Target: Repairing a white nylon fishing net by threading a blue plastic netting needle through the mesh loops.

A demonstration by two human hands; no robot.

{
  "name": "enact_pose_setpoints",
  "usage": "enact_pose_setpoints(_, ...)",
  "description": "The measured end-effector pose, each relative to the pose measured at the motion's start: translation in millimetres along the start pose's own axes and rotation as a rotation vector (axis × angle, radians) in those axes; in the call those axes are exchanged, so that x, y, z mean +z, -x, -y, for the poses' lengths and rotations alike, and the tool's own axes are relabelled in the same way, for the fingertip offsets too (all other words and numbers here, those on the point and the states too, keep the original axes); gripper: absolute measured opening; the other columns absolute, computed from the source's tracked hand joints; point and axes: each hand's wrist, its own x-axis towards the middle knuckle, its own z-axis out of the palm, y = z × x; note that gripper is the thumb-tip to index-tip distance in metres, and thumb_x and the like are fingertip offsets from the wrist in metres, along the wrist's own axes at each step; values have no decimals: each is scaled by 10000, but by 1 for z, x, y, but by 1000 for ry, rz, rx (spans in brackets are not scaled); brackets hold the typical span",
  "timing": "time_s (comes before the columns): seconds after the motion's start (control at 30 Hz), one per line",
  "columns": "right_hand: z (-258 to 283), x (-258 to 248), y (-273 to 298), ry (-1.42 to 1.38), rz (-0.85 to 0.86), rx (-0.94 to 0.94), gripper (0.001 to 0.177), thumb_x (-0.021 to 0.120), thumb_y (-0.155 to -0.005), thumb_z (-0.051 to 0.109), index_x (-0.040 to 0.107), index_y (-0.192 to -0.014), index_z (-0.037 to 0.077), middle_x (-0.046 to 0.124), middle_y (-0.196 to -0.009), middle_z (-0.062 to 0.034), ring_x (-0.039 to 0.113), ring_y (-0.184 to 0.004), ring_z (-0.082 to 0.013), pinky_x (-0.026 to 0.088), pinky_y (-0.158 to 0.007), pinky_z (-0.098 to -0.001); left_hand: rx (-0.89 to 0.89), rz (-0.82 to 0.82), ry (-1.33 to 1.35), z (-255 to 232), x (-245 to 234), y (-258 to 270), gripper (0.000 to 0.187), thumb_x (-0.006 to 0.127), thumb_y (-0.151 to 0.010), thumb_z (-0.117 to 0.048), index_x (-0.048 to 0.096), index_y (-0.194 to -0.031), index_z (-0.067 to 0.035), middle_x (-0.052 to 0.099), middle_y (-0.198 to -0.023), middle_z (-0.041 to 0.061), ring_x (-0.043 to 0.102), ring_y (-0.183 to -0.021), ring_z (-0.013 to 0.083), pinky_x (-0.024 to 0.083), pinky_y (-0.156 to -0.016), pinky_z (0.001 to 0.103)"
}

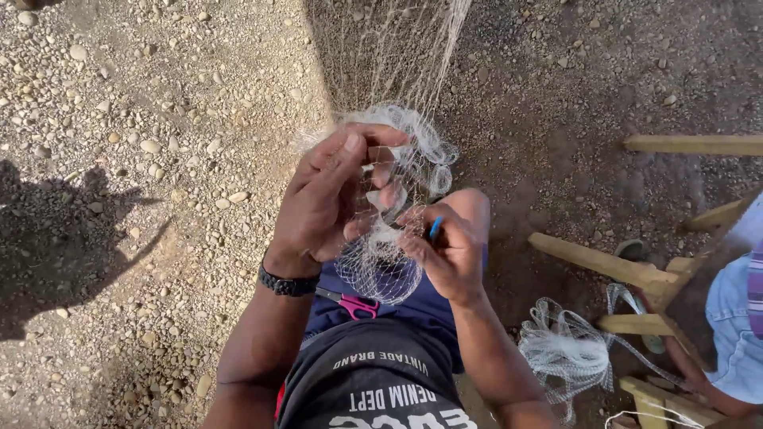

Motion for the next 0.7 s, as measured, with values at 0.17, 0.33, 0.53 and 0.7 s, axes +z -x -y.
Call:
enact_pose_setpoints(0.17, 1, 1, 10, 86, -220, -45, 224, 657, -1019, 223, 615, -1034, 3, 676, -841, -82, 615, -606, -90, 518, -531, -202, 88, -91, -119, -5, -35, 10, 329, 405, -1166, -195, 598, -1317, 24, 673, -961, 152, 730, -793, 216, 643, -564, 244)
enact_pose_setpoints(0.33, -18, -9, 17, 122, -327, -12, 208, 757, -953, 174, 703, -969, -26, 671, -807, -136, 652, -621, -136, 580, -573, -287, 162, -292, -50, -5, -44, 22, 357, 451, -1106, -233, 577, -1252, 67, 511, -634, 61, 573, -455, 107, 467, -322, 141)
enact_pose_setpoints(0.53, -18, 0, 14, 131, -323, -7, 188, 756, -955, 154, 702, -953, -27, 668, -776, -132, 661, -638, -140, 548, -566, -278, 160, -385, -33, -5, -55, 26, 347, 449, -1103, -227, 598, -1207, 68, 433, -547, 0, 457, -361, 49, 432, -304, 121)
enact_pose_setpoints(0.7, -21, 1, 15, 135, -319, -35, 170, 736, -972, 138, 696, -977, -27, 673, -814, -143, 672, -668, -155, 570, -615, -300, 151, -409, -76, -7, -66, 25, 344, 460, -1100, -238, 615, -1182, 58, 390, -529, -22, 397, -341, 25, 379, -293, 110)
